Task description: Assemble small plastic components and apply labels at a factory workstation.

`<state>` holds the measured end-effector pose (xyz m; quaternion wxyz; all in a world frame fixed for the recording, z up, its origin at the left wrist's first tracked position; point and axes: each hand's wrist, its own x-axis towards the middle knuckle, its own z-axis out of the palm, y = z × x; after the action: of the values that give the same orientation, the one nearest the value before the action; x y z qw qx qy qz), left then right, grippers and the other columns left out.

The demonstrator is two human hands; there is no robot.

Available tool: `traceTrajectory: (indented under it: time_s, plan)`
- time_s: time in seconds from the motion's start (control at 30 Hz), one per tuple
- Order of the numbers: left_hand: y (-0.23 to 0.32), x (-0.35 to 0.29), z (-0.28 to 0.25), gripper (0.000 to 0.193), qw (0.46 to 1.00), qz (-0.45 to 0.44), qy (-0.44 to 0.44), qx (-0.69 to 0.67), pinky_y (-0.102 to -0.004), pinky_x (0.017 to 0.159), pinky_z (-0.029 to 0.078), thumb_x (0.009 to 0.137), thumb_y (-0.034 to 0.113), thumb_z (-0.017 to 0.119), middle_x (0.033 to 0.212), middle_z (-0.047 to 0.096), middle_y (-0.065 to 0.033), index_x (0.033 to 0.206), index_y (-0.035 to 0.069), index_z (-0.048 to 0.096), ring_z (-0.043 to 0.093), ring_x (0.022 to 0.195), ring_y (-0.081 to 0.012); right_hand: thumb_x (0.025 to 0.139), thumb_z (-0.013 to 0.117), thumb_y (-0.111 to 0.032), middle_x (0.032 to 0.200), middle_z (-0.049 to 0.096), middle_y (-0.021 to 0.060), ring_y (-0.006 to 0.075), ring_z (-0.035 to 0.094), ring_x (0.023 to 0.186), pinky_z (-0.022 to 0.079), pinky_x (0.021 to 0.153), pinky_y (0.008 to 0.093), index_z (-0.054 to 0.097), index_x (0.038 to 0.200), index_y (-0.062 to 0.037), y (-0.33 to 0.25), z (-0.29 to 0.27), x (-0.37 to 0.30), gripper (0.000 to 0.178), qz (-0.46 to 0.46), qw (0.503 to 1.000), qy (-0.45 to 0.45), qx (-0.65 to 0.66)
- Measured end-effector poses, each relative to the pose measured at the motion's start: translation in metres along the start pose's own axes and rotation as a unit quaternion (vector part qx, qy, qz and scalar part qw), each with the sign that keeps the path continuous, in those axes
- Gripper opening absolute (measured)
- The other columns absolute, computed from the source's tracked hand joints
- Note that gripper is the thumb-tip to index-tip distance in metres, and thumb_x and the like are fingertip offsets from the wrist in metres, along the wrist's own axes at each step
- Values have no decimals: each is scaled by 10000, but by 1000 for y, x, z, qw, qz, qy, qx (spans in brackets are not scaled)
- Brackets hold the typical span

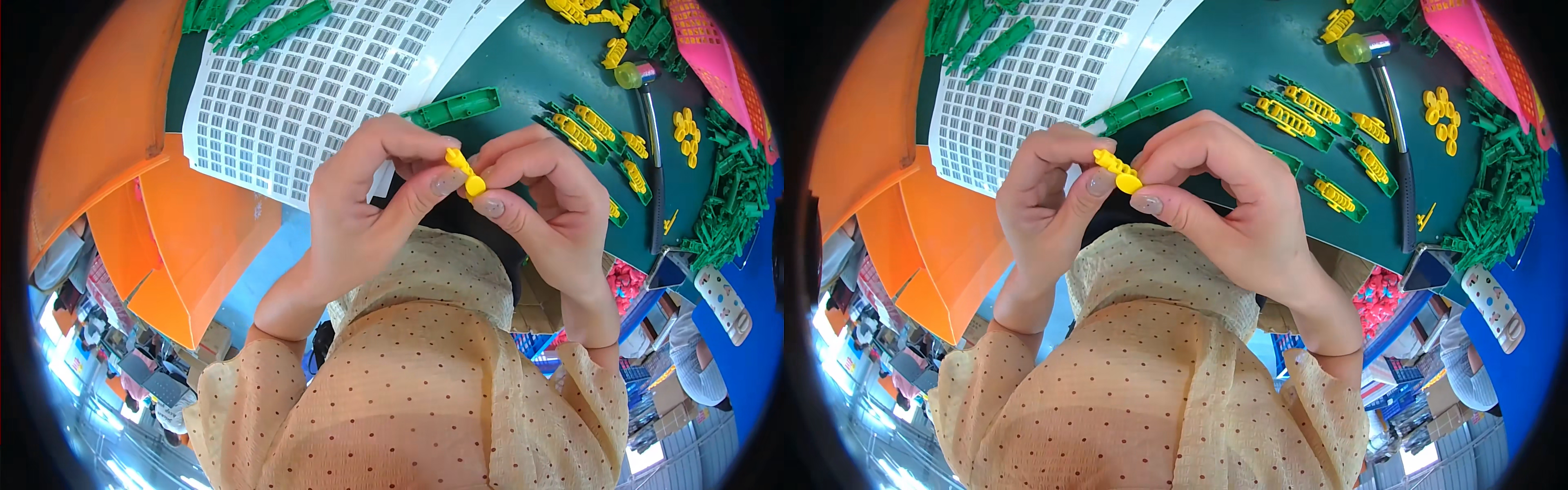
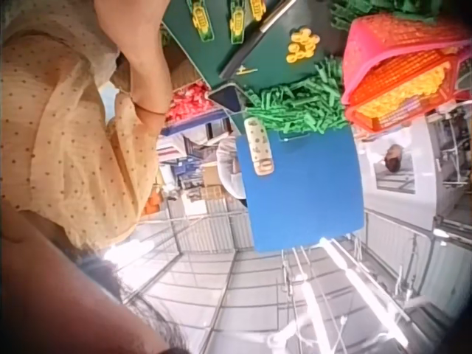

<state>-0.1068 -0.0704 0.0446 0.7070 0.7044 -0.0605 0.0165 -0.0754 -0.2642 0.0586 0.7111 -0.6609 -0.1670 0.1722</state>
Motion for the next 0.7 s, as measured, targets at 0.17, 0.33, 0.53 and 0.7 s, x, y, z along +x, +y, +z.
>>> traceTrajectory:
  time_s: [0.17,0.33,0.53,0.7]
  plan:
    - [5,-8,-2,188,999,-7,-23,41,-271,727,503,892,6,693,977,657,-71,1079,9,684,618,832,-162,816,713,76,1027,646,102,166,637,902,530,768,289,663,1064,-1,-4,10,-1,264,47,996,53,54]
    - [7,-8,-1,233,983,94,-64,142,-288,803,495,895,27,691,1066,615,-132,1115,-34,646,609,939,-203,873,664,59,1176,619,154,212,607,1032,510,886,318,616,1203,41,-5,-1,-2,334,-56,986,-37,-150]
    - [1,-18,3,282,999,-6,33,21,-283,744,539,804,-18,766,1028,660,-105,1067,10,667,648,876,-194,875,621,100,1186,626,185,249,608,1115,500,948,346,604,1199,49,-3,4,-5,328,-37,998,-7,-49]
    - [2,-13,-10,281,984,76,-17,162,-300,813,516,787,-104,738,1021,656,-153,1037,-6,656,627,978,-219,805,725,68,1099,669,144,245,643,1022,518,870,327,662,1094,5,-8,0,1,302,-56,970,-24,-235]
